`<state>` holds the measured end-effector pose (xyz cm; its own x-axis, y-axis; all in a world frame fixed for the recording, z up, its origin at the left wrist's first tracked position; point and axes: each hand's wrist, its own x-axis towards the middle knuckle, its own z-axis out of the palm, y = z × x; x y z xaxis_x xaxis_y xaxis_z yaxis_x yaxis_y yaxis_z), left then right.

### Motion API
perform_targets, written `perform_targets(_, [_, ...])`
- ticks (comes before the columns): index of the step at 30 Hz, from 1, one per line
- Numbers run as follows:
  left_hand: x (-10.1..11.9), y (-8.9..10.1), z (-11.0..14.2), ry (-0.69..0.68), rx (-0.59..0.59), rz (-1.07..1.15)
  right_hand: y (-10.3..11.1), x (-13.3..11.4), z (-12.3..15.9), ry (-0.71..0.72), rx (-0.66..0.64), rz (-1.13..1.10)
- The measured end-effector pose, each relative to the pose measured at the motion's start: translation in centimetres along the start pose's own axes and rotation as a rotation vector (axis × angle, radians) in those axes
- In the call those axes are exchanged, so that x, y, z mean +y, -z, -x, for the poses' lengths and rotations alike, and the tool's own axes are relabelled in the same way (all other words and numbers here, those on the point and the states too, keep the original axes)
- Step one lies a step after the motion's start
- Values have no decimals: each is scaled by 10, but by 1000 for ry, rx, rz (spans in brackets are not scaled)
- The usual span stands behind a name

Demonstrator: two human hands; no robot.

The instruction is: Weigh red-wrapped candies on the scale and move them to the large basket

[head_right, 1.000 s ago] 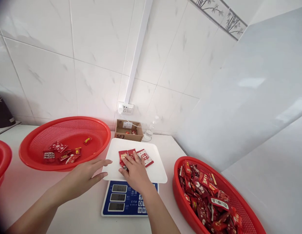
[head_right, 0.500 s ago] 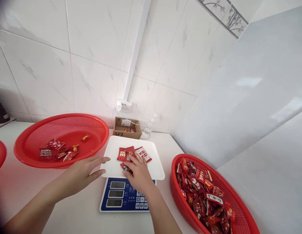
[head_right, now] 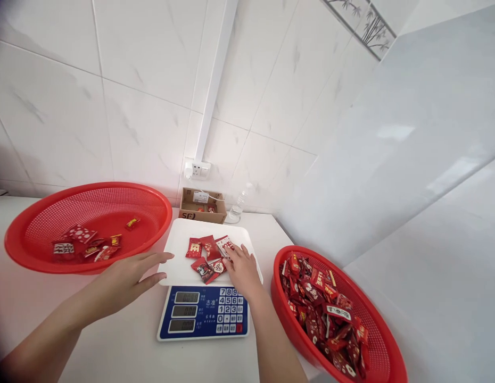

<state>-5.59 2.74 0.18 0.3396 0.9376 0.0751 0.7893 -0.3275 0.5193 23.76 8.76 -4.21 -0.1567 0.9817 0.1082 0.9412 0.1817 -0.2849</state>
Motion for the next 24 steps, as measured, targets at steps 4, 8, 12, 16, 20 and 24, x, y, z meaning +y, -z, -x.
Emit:
perform_targets(4, [-1, 0, 1, 5, 4, -4, 0, 2, 2, -16, 3, -3])
perform_targets(8, [-2, -1, 0, -2, 8, -11, 7, -7, 7, 29, 10, -11])
perform_targets(12, [-3, -1, -1, 6, -5, -13, 13, -18, 11, 91, -40, -16])
perform_targets(16, [-2, 0, 0, -2, 0, -8, 14, -18, 11, 94, -65, 2])
perform_targets(20, [-2, 0, 0, 2, -10, 1, 14, -17, 13, 96, -9, -10])
perform_targets(24, [-2, 0, 0, -7, 2, 1, 16, -30, 20, 189, -39, -78])
